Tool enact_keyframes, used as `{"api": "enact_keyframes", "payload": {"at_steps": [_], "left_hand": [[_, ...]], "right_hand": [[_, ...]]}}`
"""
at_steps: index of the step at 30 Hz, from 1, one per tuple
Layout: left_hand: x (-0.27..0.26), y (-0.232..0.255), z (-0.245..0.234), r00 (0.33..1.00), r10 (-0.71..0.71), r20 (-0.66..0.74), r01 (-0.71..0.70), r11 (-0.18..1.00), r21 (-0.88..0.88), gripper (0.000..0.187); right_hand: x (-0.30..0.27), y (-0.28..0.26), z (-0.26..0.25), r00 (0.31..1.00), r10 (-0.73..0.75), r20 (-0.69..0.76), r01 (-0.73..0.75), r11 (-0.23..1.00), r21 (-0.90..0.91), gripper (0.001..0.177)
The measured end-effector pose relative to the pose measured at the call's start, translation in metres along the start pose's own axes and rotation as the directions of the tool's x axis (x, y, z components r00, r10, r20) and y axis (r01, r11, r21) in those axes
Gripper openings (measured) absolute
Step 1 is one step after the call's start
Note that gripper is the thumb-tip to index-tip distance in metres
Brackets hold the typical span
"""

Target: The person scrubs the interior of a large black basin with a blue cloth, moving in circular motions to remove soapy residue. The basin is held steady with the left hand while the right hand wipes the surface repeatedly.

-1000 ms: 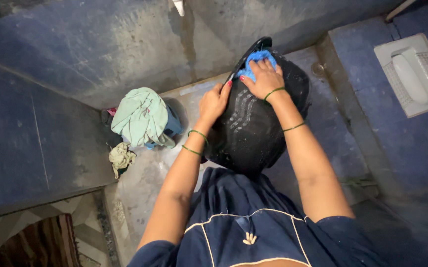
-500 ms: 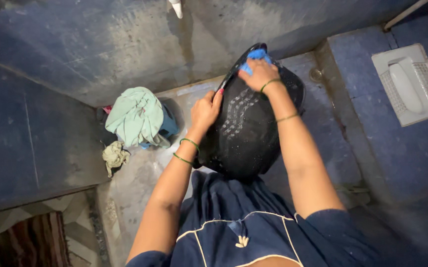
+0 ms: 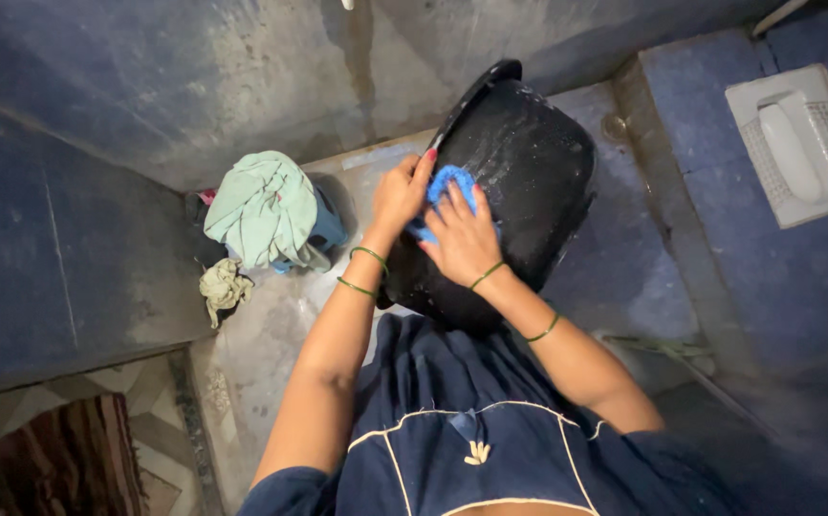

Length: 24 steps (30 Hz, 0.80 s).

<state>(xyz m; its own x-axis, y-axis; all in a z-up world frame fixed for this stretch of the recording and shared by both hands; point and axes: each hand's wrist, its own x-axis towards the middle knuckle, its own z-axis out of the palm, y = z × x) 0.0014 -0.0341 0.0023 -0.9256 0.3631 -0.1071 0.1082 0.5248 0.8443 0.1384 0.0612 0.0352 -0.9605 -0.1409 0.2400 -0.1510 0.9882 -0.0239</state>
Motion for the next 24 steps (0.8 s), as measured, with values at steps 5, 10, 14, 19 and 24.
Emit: {"api": "enact_keyframes", "payload": {"at_steps": [5,10,14,19,24], "left_hand": [[-0.001,0.002,0.014,1.000,0.026,0.014,-0.027,0.998,0.056,0.058],[-0.004,-0.003,0.019,0.999,0.041,0.015,-0.042,0.995,0.092,0.058],[-0.004,-0.005,0.015,0.999,0.051,0.005,-0.051,0.994,0.095,0.058],[0.000,-0.007,0.006,1.000,0.009,0.005,-0.010,0.996,0.091,0.059],[0.006,-0.008,0.002,1.000,0.007,0.008,-0.007,0.996,0.090,0.060]], "right_hand": [[-0.007,0.074,0.003,0.977,0.214,-0.004,-0.212,0.970,0.123,0.063],[-0.012,0.175,0.012,0.866,0.495,0.077,-0.498,0.834,0.238,0.067],[-0.017,0.164,0.021,0.852,0.523,-0.005,-0.516,0.842,0.158,0.063],[-0.029,0.033,0.018,0.957,0.248,-0.147,-0.255,0.967,-0.028,0.056],[-0.041,-0.025,-0.001,0.989,0.061,-0.138,-0.059,0.998,0.021,0.050]]}}
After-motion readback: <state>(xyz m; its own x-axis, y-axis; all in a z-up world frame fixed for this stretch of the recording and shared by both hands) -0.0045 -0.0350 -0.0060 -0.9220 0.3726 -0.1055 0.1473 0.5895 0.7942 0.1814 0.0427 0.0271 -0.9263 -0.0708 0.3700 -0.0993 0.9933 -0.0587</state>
